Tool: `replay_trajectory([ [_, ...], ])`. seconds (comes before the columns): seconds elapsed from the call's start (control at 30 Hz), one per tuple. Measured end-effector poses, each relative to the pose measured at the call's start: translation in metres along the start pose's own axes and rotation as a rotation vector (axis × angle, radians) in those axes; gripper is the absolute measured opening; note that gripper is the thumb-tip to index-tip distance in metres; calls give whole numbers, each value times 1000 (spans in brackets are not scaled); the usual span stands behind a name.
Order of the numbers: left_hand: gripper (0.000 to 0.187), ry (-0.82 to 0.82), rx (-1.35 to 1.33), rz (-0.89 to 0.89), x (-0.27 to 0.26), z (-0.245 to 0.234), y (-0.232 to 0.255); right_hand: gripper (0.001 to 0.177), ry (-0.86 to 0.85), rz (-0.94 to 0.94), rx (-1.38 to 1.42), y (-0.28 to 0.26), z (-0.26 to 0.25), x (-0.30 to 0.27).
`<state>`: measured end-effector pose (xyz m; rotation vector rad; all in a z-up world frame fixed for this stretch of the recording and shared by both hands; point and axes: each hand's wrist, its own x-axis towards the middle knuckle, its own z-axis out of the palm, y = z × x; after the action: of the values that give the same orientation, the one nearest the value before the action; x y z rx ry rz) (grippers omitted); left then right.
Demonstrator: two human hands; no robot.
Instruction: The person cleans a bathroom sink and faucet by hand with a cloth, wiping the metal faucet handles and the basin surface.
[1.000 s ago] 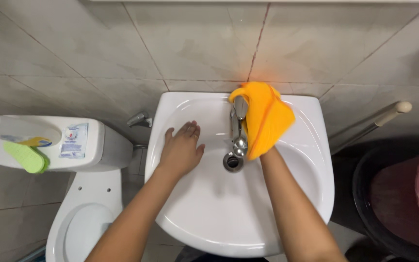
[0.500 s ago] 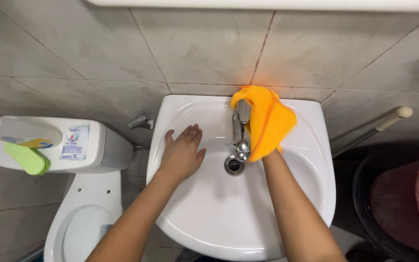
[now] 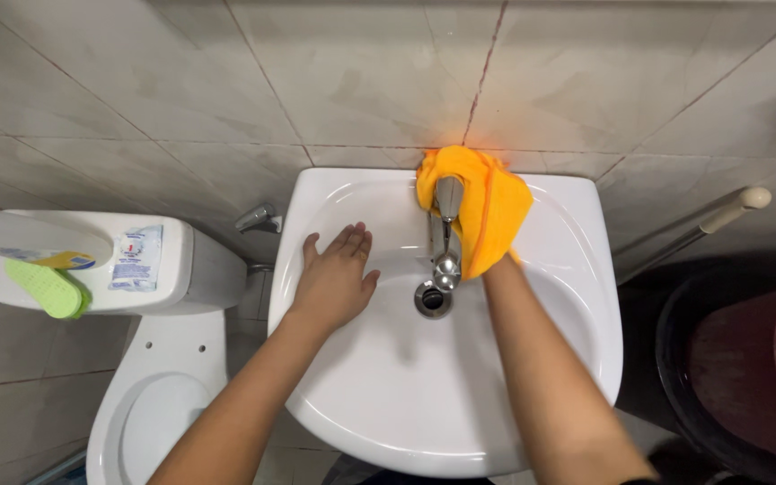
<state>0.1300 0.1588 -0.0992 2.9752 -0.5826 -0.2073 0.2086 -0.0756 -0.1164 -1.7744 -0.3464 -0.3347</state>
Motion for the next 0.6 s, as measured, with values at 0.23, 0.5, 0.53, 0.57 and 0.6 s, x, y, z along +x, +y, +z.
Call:
replay_trajectory([
  [0.23, 65, 8, -8, 2, -4, 1, 1, 34, 197, -217, -270, -3, -1, -49],
  [0.5, 71, -24, -16, -5, -4, 1, -3, 34, 85, -71, -196, -10, -12, -28],
  [0.53, 72, -21, -10, 0, -4, 2, -2, 34, 69, -15, -140, -9, -11, -20],
  [0.57, 73, -18, -4, 6, -4, 2, -2, 33, 52, 64, -76, -6, -11, -12],
  [0.6, 73, -18, -2, -3, -3, 2, -2, 33, 43, 144, -12, -3, -9, -3],
])
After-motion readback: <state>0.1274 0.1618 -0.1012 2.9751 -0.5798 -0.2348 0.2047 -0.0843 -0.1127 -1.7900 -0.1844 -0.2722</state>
